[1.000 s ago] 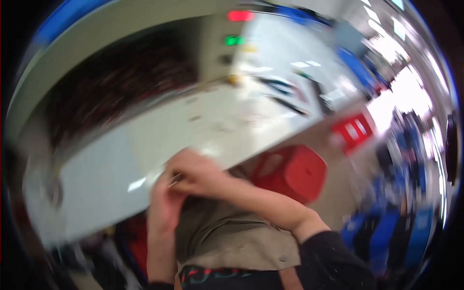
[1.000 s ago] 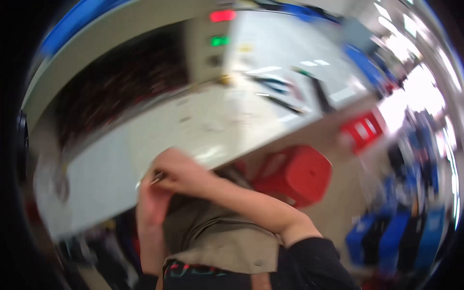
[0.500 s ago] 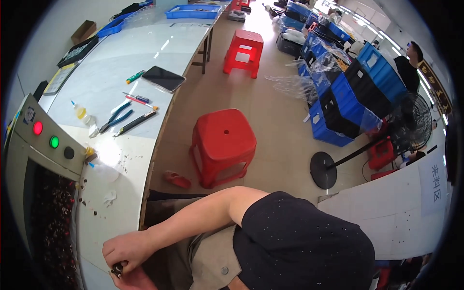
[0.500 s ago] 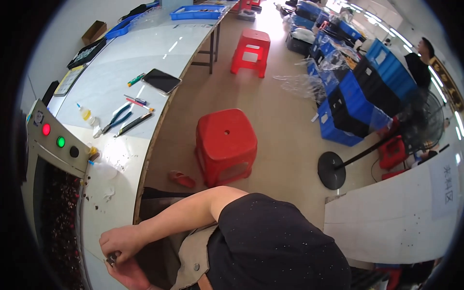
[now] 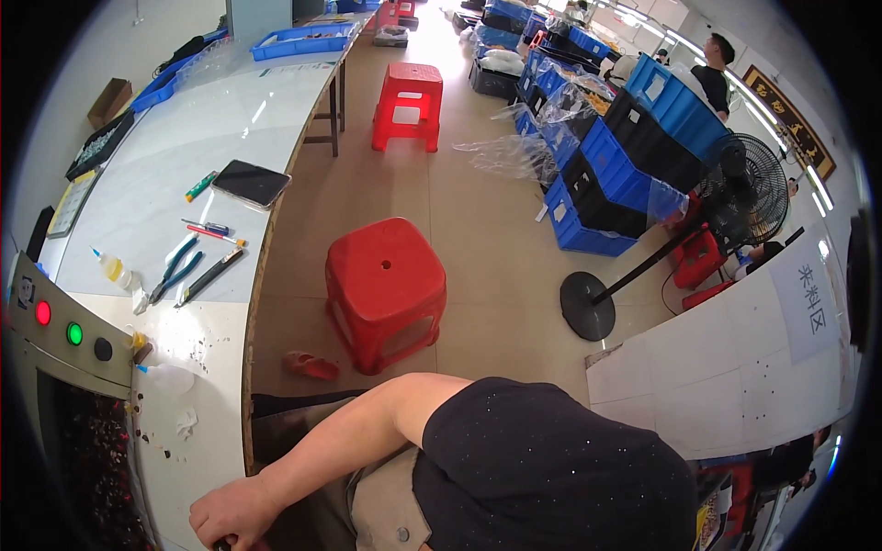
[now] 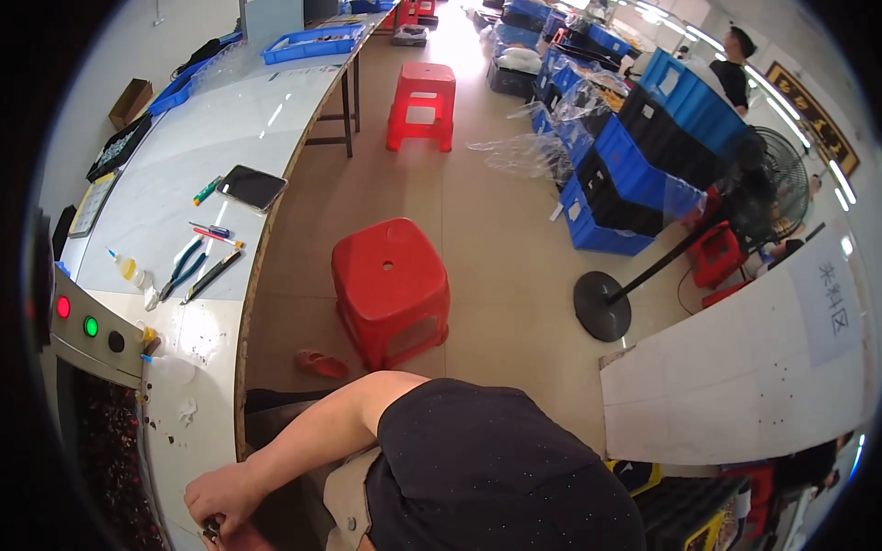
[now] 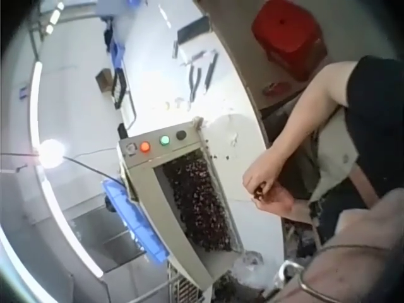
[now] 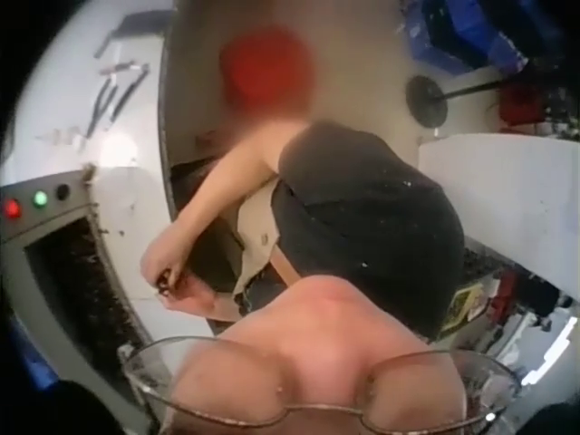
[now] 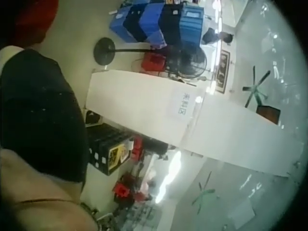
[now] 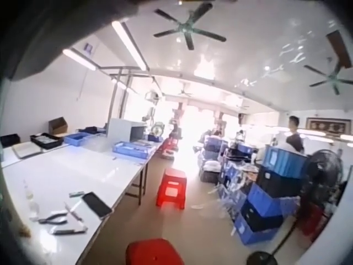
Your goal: Manufacturing and assembling small plastic toy figurines at a factory workbench.
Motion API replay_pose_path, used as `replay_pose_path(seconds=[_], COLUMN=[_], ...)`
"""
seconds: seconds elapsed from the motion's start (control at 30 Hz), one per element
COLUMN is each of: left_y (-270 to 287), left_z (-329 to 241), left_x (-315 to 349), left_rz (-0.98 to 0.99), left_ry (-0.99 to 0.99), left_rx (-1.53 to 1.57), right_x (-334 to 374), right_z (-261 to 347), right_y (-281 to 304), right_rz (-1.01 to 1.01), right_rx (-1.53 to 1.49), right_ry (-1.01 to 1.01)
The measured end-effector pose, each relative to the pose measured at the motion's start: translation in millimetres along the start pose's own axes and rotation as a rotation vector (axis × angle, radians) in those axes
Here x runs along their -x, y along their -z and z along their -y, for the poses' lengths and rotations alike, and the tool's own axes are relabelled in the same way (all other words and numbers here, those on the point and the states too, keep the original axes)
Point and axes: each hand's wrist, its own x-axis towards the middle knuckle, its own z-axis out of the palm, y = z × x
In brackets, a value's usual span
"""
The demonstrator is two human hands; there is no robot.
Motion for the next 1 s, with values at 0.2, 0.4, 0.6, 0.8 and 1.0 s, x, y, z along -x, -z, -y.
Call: replay_pose_path(seconds=[0.2, 0.4, 0.6, 0.8, 1.0], left_y=[-3.5, 7.4, 6.5, -3.0, 9.7], left_z=[0.6, 3.9, 11.5, 9.4, 5.1], left_x=[1.2, -4.2, -8.4, -5.7, -4.9], left_rz=[-0.054, 0.039, 0.074, -0.010, 0.181], left_ry=[-0.039, 0.005, -0.032, -0.048, -0.071], left_rx=[-0.061, 0.042, 0.107, 0.082, 0.086], right_x=[0.9, -0.6, 0.2, 0.1, -2.5], right_z=[1.8, 14.3, 7.2, 7.3, 7.2], right_y=[2.9, 15.6, 14.1, 15.3, 11.9], right_rz=[-0.005, -0.008, 0.037, 0.054, 0.032], right_rx=[-0.002, -0.035, -0.017, -0.017, -0.022], right_ry=[-0.005, 0.016, -0.002, -0.004, 0.006])
